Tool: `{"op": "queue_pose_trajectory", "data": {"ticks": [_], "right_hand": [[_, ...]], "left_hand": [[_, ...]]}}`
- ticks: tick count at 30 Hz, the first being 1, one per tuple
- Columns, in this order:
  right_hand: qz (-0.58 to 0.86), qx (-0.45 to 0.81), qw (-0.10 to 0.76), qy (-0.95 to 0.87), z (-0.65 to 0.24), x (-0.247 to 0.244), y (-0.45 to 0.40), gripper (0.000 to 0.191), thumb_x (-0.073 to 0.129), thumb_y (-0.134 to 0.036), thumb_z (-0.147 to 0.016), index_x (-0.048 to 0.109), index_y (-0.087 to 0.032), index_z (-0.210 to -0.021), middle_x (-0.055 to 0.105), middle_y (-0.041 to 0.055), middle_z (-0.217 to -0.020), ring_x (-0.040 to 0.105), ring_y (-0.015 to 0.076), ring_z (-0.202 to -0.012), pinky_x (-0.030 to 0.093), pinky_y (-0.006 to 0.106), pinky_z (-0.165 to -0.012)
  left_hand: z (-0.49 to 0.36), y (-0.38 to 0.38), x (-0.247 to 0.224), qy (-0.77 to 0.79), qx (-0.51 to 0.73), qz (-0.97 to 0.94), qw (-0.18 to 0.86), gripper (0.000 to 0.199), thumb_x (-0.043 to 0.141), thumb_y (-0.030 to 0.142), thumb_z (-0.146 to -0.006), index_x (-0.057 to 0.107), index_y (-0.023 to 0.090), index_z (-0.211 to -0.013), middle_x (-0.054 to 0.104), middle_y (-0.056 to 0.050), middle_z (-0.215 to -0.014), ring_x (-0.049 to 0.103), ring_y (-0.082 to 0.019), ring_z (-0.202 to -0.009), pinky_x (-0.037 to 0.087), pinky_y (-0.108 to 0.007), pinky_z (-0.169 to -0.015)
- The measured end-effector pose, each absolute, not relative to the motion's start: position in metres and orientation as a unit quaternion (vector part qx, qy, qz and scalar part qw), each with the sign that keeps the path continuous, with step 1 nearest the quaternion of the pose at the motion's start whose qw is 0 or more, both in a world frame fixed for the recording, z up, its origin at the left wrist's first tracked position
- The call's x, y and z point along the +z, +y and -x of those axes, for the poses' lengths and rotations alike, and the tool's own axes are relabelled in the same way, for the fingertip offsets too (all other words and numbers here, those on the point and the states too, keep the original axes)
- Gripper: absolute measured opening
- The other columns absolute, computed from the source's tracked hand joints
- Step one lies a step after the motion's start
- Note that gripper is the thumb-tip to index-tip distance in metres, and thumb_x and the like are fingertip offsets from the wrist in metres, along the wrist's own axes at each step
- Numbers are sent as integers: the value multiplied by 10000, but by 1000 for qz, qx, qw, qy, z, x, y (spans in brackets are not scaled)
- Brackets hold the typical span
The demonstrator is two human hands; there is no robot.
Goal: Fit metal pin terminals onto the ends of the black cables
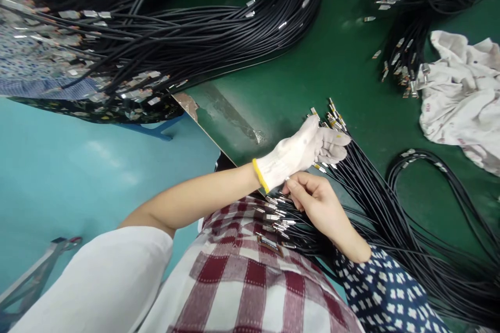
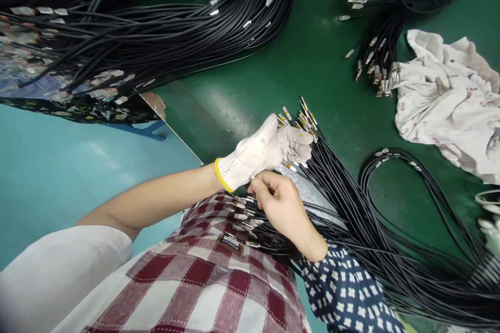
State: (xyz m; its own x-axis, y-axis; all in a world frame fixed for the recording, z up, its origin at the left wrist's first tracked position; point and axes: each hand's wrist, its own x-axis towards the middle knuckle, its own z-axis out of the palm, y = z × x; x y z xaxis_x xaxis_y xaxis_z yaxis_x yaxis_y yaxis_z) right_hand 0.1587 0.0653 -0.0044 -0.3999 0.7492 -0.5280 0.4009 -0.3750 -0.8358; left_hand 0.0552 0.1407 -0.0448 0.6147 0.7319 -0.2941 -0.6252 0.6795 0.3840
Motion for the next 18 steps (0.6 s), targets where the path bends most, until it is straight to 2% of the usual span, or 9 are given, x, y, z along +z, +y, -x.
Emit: {"op": "queue_pose_trajectory", "data": {"ticks": [5, 10, 13, 15, 17, 18], "right_hand": [[531, 639, 137, -540, -158, -2, 65, 323, 532, -403, -935, 628, -178, -722, 440, -54, -494, 375, 112, -469, 298, 251, -479], [528, 635, 137, -546, -159, -10, 67, 334, 539, -420, -951, 632, -180, -739, 440, -57, -501, 390, 113, -470, 312, 246, -480], [517, 599, 150, -593, -161, -12, 61, 360, 493, -408, -1001, 656, -176, -778, 510, -35, -543, 458, 126, -505, 376, 250, -518], [487, 536, 163, -670, -165, -7, 52, 381, 441, -392, -1039, 695, -169, -863, 627, 13, -660, 561, 151, -612, 448, 274, -615], [429, 425, 166, -780, -175, 1, 43, 378, 418, -407, -1056, 712, -173, -1096, 723, 90, -938, 643, 208, -850, 480, 338, -775], [388, 359, 155, -835, -182, 4, 39, 406, 443, -466, -1039, 694, -189, -1197, 722, 119, -1067, 641, 249, -963, 468, 386, -839]], "left_hand": [[-53, 141, -39, 223, 365, -92, 899, 807, 77, 598, -1021, 701, 117, -848, 645, -68, -661, 611, -147, -643, 510, -292, -738], [-55, 142, -44, 212, 370, -83, 901, 784, 154, 640, -1008, 712, 101, -888, 679, -83, -697, 638, -162, -671, 512, -306, -749], [-50, 138, -40, 205, 377, -85, 899, 757, 148, 557, -1039, 716, 81, -885, 698, -104, -728, 665, -175, -706, 520, -325, -788], [-40, 131, -34, 197, 402, -97, 889, 686, 198, 494, -1051, 720, 78, -893, 711, -115, -770, 685, -188, -762, 522, -340, -835], [-27, 122, -28, 209, 459, -120, 855, 556, 330, 491, -1026, 719, 109, -913, 721, -105, -837, 690, -207, -822, 524, -371, -872], [-19, 118, -25, 229, 496, -144, 825, 470, 415, 482, -1001, 716, 130, -920, 721, -93, -869, 686, -206, -841, 524, -371, -877]]}}
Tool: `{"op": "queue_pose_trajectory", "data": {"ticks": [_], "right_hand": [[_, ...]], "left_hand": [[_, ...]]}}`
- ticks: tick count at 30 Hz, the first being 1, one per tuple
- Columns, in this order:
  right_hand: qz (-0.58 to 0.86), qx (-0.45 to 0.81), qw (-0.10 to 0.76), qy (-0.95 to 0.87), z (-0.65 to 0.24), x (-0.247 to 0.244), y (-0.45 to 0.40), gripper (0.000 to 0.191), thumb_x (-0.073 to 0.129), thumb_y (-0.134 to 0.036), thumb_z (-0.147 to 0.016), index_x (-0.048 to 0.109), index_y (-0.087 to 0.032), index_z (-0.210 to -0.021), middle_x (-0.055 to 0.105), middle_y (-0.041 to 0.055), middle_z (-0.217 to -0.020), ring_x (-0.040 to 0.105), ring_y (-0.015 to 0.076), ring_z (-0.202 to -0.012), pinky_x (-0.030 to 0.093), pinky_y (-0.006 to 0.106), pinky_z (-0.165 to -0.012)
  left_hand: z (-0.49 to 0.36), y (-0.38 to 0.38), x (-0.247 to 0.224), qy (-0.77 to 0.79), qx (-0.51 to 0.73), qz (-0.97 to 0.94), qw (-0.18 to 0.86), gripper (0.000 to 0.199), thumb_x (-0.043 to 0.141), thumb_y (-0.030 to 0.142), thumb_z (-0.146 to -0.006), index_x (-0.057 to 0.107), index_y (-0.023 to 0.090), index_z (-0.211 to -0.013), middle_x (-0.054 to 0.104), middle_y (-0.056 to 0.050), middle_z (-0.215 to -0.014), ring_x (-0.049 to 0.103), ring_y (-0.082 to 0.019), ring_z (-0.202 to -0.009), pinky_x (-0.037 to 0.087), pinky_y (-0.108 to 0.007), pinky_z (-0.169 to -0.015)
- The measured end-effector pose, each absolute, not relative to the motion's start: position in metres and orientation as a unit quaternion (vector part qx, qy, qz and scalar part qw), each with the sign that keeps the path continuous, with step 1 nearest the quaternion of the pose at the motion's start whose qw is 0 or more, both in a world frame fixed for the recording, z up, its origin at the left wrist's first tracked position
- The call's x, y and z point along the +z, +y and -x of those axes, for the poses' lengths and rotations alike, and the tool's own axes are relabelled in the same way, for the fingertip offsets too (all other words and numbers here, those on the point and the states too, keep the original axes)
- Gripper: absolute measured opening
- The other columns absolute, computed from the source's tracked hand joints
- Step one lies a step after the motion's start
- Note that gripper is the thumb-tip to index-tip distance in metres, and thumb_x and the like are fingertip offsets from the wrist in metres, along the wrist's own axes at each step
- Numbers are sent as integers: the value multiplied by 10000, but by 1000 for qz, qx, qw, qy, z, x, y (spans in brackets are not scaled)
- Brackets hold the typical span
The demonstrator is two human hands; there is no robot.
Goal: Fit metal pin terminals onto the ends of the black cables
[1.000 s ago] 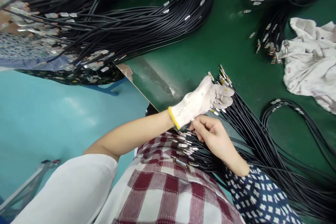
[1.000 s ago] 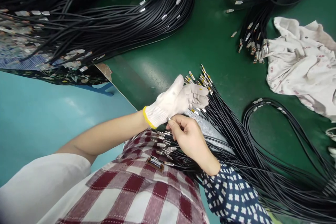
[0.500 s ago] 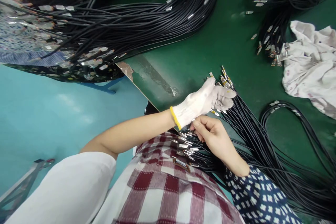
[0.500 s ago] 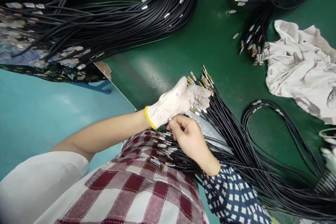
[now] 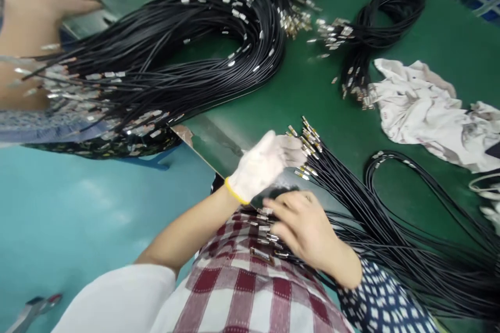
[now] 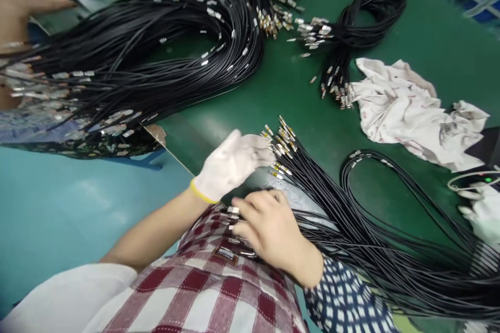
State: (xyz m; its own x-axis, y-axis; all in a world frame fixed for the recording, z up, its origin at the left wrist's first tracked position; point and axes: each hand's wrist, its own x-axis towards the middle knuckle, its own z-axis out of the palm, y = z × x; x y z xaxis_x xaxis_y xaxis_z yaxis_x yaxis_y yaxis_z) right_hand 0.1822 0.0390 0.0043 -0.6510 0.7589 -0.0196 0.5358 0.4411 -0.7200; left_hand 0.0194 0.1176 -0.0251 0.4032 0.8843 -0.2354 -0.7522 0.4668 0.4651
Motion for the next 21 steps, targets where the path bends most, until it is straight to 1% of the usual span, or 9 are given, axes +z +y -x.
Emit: {"op": "queue_pose_trajectory", "data": {"ticks": [2, 3, 4, 6, 9, 12, 15, 18, 21], "right_hand": [[361, 270, 160, -878, -200, 7, 37, 442, 438, -521, -1027, 686, -223, -1239, 720, 110, -1118, 638, 263, -1006, 453, 402, -849], [406, 225, 169, -869, -210, 6, 39, 398, 450, -473, -1036, 710, -204, -1171, 725, 107, -1068, 641, 249, -968, 455, 389, -834], [474, 171, 168, -847, -219, 3, 42, 326, 482, -396, -1038, 730, -186, -1066, 730, 109, -1017, 639, 244, -942, 455, 384, -832], [557, 59, 121, -819, -234, -6, 52, 243, 552, -337, -1009, 724, -165, -993, 718, 126, -974, 618, 270, -911, 444, 402, -793], [550, 9, 90, -830, -245, -17, 63, 186, 570, -272, -995, 708, -173, -918, 702, 111, -946, 598, 268, -867, 425, 393, -732], [540, 23, 131, -831, -248, -19, 59, 165, 561, -265, -1002, 680, -178, -928, 696, 98, -963, 601, 246, -866, 419, 371, -747], [531, 59, 173, -827, -250, -16, 49, 145, 549, -250, -1011, 652, -173, -944, 705, 90, -967, 626, 223, -870, 411, 353, -751], [517, 79, 194, -830, -251, -15, 42, 136, 545, -224, -1011, 641, -171, -930, 722, 79, -937, 647, 214, -852, 395, 353, -746], [517, 122, 213, -820, -247, -13, 42, 140, 556, -254, -1008, 653, -175, -944, 734, 79, -938, 654, 215, -853, 398, 354, -764]], "left_hand": [[-6, 109, -21, 303, 557, -233, 737, 325, 550, 440, -941, 710, 160, -901, 709, -66, -865, 663, -190, -815, 526, -340, -834], [-1, 105, -20, 359, 566, -290, 684, 284, 578, 423, -926, 712, 173, -935, 706, -57, -865, 655, -183, -820, 521, -323, -828], [2, 101, -19, 420, 547, -348, 635, 278, 563, 408, -935, 710, 179, -993, 709, -63, -916, 651, -190, -873, 514, -325, -856], [3, 96, -18, 526, 477, -457, 537, 235, 534, 350, -936, 704, 199, -995, 713, -53, -972, 645, -200, -928, 502, -330, -881], [-5, 90, -15, 584, 348, -614, 402, 214, 497, 276, -939, 702, 225, -904, 718, -29, -989, 635, -208, -963, 468, -346, -924], [-16, 82, -14, 567, 271, -717, 301, 239, 489, 262, -961, 692, 221, -842, 709, -31, -960, 624, -212, -930, 443, -367, -924], [-26, 72, -15, 543, 240, -755, 278, 238, 494, 287, -978, 686, 219, -856, 700, -34, -956, 617, -219, -932, 433, -380, -917], [-31, 67, -15, 517, 235, -751, 335, 230, 467, 274, -994, 666, 223, -890, 692, -23, -974, 617, -206, -953, 436, -364, -937], [-32, 66, -13, 496, 231, -741, 388, 256, 427, 242, -1004, 632, 216, -852, 676, -14, -932, 612, -186, -910, 454, -335, -905]]}}
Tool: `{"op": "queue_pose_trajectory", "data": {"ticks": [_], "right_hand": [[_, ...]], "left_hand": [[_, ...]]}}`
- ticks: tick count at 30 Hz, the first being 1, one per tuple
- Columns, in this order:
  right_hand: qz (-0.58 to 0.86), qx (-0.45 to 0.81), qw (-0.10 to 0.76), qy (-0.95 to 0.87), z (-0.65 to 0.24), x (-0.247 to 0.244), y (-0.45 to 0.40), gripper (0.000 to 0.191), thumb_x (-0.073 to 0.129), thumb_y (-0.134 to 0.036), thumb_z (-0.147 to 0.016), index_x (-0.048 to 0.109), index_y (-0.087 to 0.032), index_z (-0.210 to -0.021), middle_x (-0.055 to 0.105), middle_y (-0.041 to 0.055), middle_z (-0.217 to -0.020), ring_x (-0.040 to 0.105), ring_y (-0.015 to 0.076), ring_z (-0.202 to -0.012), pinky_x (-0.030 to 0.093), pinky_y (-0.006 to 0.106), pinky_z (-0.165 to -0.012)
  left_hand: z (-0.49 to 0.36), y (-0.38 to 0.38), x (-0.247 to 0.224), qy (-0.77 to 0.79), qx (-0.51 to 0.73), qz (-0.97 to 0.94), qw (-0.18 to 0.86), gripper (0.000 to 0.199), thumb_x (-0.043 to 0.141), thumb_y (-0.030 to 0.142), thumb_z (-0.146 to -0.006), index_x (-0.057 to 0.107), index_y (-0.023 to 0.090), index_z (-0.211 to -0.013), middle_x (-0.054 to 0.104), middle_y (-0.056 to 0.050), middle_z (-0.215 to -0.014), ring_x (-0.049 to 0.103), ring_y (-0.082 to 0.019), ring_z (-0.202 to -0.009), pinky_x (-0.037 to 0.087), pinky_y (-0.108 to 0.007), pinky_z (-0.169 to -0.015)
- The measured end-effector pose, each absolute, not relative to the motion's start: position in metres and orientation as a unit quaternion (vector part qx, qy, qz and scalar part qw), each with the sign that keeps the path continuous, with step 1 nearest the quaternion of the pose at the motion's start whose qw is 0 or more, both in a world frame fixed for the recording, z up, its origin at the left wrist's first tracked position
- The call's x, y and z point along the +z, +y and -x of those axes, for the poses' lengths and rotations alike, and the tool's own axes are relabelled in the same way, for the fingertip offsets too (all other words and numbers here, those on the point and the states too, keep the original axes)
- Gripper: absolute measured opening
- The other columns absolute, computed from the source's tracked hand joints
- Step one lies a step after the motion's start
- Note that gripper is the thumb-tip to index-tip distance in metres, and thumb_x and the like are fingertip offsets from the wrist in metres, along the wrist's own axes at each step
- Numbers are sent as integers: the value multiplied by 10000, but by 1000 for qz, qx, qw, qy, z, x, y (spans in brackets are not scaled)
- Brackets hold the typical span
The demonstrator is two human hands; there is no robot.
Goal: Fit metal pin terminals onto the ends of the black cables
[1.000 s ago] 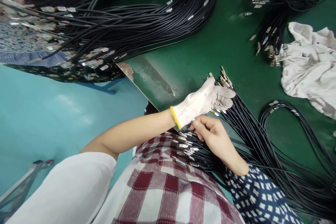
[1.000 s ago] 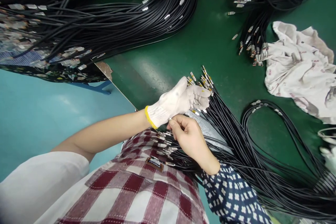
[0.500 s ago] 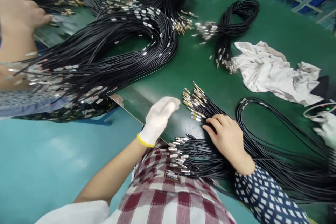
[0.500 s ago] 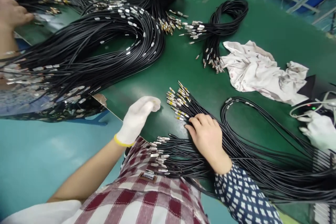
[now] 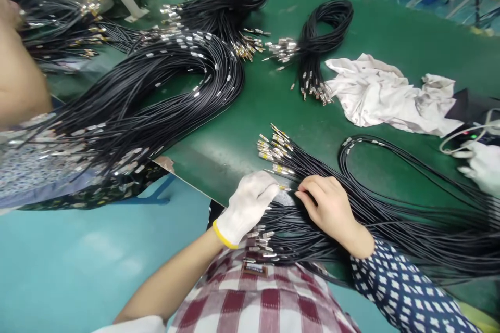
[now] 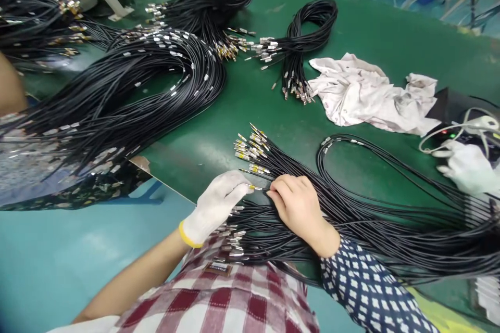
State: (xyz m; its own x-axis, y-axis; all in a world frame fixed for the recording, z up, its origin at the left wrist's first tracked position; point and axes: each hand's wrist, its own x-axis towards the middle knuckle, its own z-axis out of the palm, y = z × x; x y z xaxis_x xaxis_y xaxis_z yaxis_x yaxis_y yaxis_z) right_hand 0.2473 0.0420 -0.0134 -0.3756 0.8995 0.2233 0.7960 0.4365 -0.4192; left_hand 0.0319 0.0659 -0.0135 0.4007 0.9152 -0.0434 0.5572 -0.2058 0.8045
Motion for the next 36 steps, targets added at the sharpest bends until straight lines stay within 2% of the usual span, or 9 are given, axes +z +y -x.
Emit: {"op": "queue_pose_trajectory", "data": {"ticks": [3, 7, 10, 13, 18, 24, 32, 36], "right_hand": [[511, 207, 215, -806, -239, -11, 46, 171, 542, -279, -1016, 681, -182, -995, 744, 78, -953, 661, 212, -872, 408, 352, -797], [514, 309, 214, -771, -231, -8, 50, 194, 558, -261, -1008, 709, -195, -905, 754, 36, -880, 665, 177, -779, 397, 342, -790], [523, 358, 229, -738, -231, -6, 50, 161, 598, -270, -985, 719, -204, -903, 768, 24, -897, 676, 173, -780, 398, 340, -809], [523, 369, 239, -730, -230, -6, 49, 185, 584, -279, -993, 726, -212, -897, 777, 25, -919, 684, 174, -795, 398, 340, -815], [517, 292, 258, -762, -222, -8, 46, 223, 560, -265, -993, 726, -184, -868, 752, 49, -836, 657, 182, -747, 390, 350, -780], [509, 420, 257, -706, -216, -6, 51, 261, 531, -250, -990, 703, -187, -803, 737, 41, -812, 643, 172, -712, 445, 293, -691], [501, 440, 256, -700, -212, -9, 50, 291, 491, -254, -994, 643, -191, -754, 634, 3, -696, 539, 146, -630, 408, 270, -637], [497, 488, 278, -661, -215, -9, 51, 313, 480, -284, -993, 610, -188, -725, 591, -5, -678, 513, 144, -628, 393, 262, -611]], "left_hand": [[-30, 65, -13, 496, 235, -740, 389, 249, 441, 256, -1000, 628, 218, -839, 672, -13, -916, 610, -184, -890, 456, -329, -893], [-28, 63, -16, 499, 248, -740, 377, 234, 457, 255, -988, 646, 224, -853, 671, -11, -905, 609, -176, -872, 459, -316, -883], [-28, 63, -17, 497, 247, -743, 373, 251, 451, 244, -980, 649, 220, -827, 660, -11, -872, 604, -171, -842, 461, -314, -859], [-29, 63, -16, 499, 246, -737, 383, 263, 454, 243, -972, 639, 220, -787, 652, -11, -842, 599, -173, -818, 463, -313, -832], [-29, 63, -13, 498, 228, -730, 409, 277, 468, 222, -957, 570, 210, -700, 606, 4, -783, 560, -169, -789, 433, -316, -820], [-27, 65, -9, 487, 209, -725, 439, 286, 456, 214, -955, 545, 208, -684, 590, 7, -769, 551, -167, -788, 422, -313, -827], [-25, 71, -5, 478, 176, -729, 457, 313, 431, 253, -967, 541, 209, -676, 595, -2, -773, 549, -176, -802, 419, -319, -824], [-28, 73, -3, 485, 215, -667, 522, 263, 478, 231, -924, 568, 204, -679, 608, 0, -771, 562, -167, -780, 439, -294, -771]]}}
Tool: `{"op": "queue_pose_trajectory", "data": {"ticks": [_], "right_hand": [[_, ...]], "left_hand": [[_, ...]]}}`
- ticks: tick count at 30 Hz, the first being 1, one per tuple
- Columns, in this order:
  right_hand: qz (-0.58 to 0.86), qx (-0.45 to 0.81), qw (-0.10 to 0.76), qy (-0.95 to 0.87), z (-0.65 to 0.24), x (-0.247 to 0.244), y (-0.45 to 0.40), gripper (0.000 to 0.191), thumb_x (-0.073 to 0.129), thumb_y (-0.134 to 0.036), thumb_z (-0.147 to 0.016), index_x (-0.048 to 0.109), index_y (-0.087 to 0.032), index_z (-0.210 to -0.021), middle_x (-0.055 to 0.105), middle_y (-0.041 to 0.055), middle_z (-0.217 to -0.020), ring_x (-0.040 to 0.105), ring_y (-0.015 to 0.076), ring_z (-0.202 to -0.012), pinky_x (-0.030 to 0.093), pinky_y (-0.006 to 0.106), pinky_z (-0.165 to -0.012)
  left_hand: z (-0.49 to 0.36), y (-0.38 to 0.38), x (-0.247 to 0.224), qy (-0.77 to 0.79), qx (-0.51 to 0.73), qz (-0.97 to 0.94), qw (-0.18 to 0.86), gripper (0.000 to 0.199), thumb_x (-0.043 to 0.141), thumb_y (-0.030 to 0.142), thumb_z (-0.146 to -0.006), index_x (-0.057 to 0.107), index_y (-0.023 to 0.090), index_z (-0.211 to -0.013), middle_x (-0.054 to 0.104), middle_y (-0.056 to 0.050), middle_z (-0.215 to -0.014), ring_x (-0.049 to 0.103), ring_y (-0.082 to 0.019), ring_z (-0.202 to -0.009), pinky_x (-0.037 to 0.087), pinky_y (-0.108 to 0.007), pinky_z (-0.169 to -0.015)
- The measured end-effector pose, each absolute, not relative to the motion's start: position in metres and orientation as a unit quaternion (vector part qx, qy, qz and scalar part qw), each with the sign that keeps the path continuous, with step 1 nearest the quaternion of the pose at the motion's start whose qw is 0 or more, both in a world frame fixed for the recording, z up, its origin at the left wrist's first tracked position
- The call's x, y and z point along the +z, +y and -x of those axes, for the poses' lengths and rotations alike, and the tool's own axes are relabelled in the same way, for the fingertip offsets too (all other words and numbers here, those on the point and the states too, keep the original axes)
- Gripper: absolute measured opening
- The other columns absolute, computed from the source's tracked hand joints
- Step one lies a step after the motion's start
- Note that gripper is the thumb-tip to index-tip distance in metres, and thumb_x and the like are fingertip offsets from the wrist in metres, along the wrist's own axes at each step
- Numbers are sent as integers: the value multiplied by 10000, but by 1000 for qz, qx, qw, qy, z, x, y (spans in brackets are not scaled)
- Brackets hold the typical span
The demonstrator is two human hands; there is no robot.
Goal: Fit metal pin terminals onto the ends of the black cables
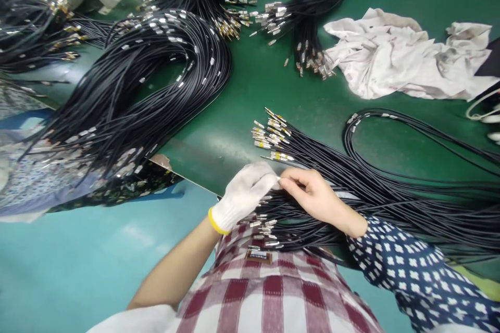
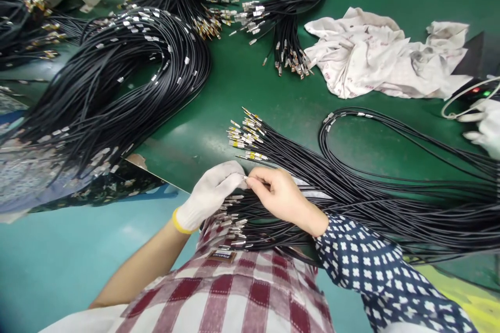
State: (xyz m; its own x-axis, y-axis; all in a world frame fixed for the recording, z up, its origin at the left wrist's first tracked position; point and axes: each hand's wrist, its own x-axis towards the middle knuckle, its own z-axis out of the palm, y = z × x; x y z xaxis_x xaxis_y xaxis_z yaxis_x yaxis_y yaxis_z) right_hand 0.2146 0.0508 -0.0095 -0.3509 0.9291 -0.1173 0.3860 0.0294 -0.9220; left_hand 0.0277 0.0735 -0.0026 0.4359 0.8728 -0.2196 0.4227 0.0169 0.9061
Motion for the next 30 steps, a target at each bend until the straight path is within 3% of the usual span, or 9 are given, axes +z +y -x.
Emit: {"op": "queue_pose_trajectory", "data": {"ticks": [4, 7, 10, 17, 26, 30], "right_hand": [[497, 509, 289, -641, -217, -11, 51, 299, 497, -297, -987, 637, -181, -749, 627, 9, -708, 534, 153, -652, 396, 267, -617], [502, 511, 267, -645, -216, -12, 50, 303, 500, -290, -984, 650, -183, -744, 626, 5, -679, 527, 152, -624, 381, 266, -590], [502, 508, 239, -658, -214, -12, 51, 301, 501, -276, -984, 669, -186, -751, 660, 12, -699, 553, 156, -627, 378, 269, -594], [536, 454, 156, -695, -208, -11, 56, 299, 516, -275, -987, 682, -197, -751, 655, -8, -640, 542, 141, -574, 330, 269, -596], [531, 484, 139, -681, -210, -8, 61, 272, 521, -281, -982, 698, -200, -791, 653, -23, -651, 557, 134, -595, 332, 255, -604], [513, 527, 160, -658, -214, -10, 64, 287, 508, -300, -989, 716, -193, -823, 557, -38, -584, 479, 115, -532, 335, 242, -566]], "left_hand": [[-42, 76, -6, 492, 373, -546, 567, 228, 457, 248, -936, 632, 194, -801, 649, -22, -846, 593, -166, -836, 471, -281, -814], [-58, 86, -14, 446, 439, -470, 622, 281, 495, 413, -946, 669, 192, -941, 680, -49, -939, 624, -175, -879, 500, -304, -853], [-71, 101, -21, 377, 470, -408, 686, 385, 520, 553, -910, 672, 201, -936, 690, -49, -918, 651, -178, -853, 522, -327, -843], [-85, 115, -22, 318, 466, -261, 783, 625, 282, 601, -1010, 704, 154, -896, 715, -77, -870, 694, -195, -872, 527, -352, -907], [-82, 116, -23, 298, 460, -202, 811, 686, 285, 683, -980, 720, 153, -943, 733, -89, -916, 700, -230, -984, 507, -361, -943], [-78, 118, -24, 283, 455, -182, 825, 660, 285, 653, -995, 720, 159, -956, 743, -80, -915, 701, -229, -1017, 517, -354, -948]]}}
